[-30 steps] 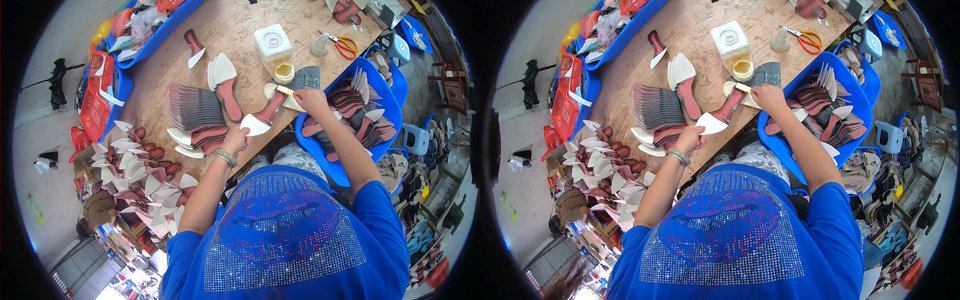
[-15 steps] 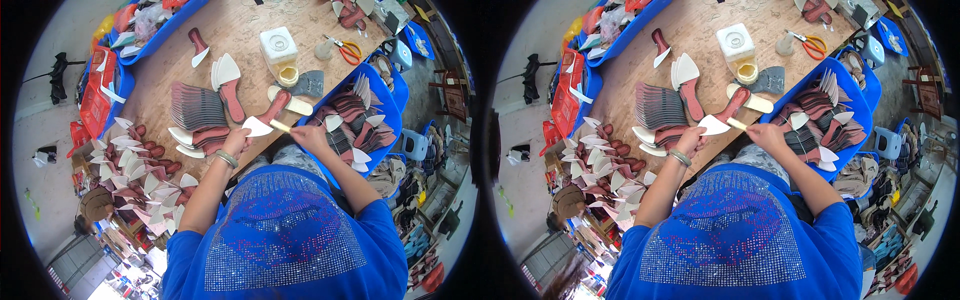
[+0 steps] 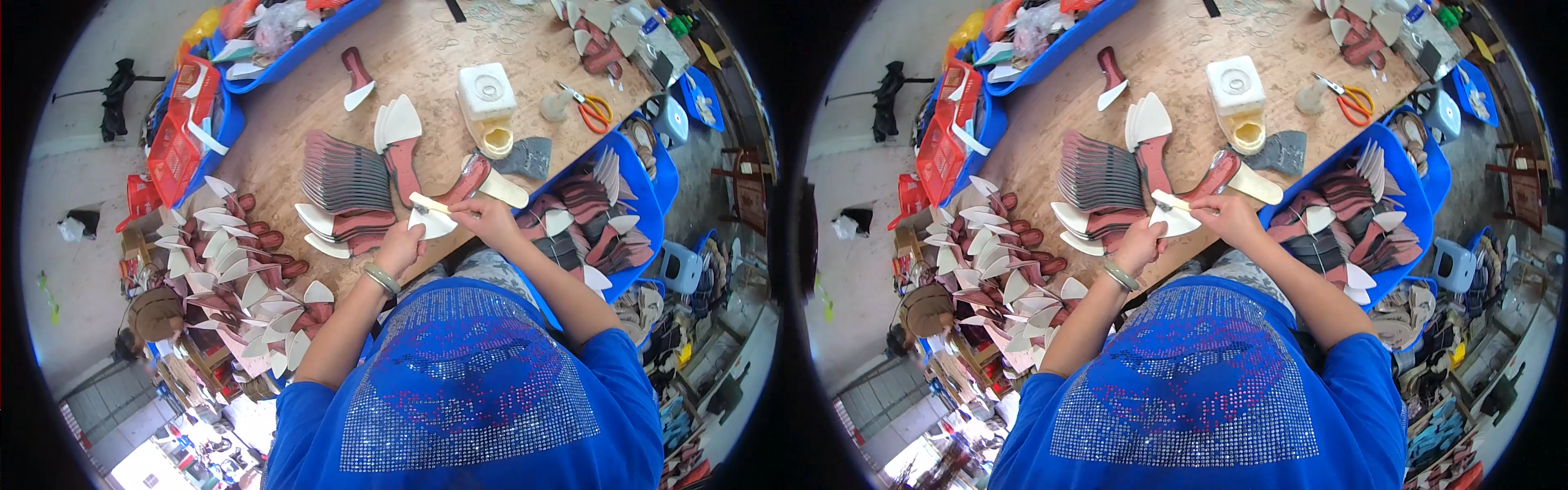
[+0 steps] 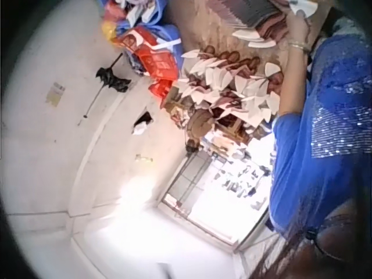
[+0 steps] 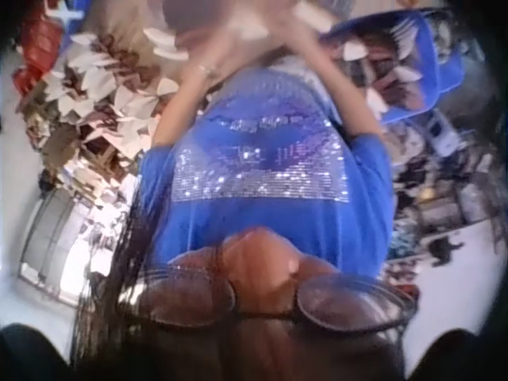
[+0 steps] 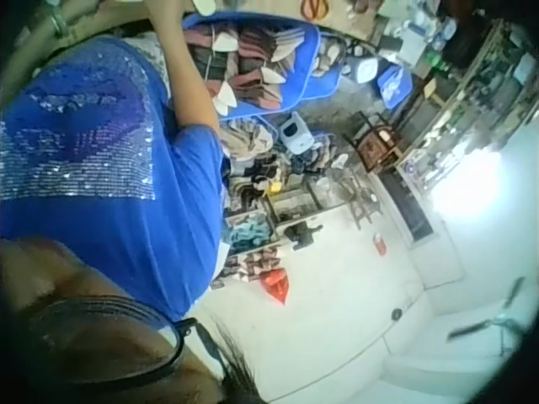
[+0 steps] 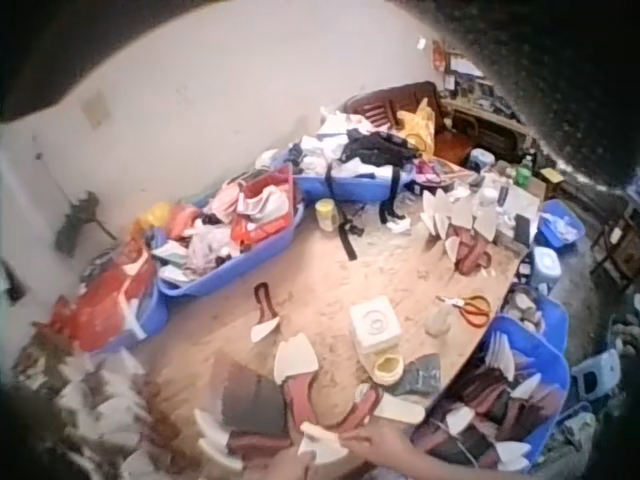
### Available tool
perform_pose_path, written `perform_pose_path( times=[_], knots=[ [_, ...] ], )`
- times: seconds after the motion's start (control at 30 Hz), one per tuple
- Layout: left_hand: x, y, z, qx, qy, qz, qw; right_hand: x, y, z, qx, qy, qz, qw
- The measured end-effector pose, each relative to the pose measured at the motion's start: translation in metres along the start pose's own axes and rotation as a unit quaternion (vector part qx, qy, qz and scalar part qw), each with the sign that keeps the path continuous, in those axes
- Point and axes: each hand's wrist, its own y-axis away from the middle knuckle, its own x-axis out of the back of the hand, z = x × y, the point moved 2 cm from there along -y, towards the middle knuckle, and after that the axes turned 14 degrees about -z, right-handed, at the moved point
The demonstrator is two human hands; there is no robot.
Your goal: The person repeatedly picks up pink shoe insoles and white heel pieces, applies glue from a container using a small brush, and presses the parts together. They handle the items one at a time, placing finished pairs into a blue bin on the right.
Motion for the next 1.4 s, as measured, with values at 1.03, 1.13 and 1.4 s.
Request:
perform_pose_path(
  times=[1.03, 1.13, 1.4],
  knots=[
    [0.176, -0.143, 0.146, -0.184, -0.337, 0.283, 0.879, 0.073, 0.003, 0.007, -0.111, -0.257, 0.222, 0.934],
    [0.133, -0.151, 0.135, -0.200, -0.426, 0.220, 0.855, 0.074, -0.004, 0.008, -0.109, -0.250, 0.227, 0.935],
    [0.095, -0.156, 0.141, -0.175, -0.470, 0.241, 0.831, 0.070, 0.000, 0.018, -0.081, -0.198, 0.223, 0.951]
  ],
)
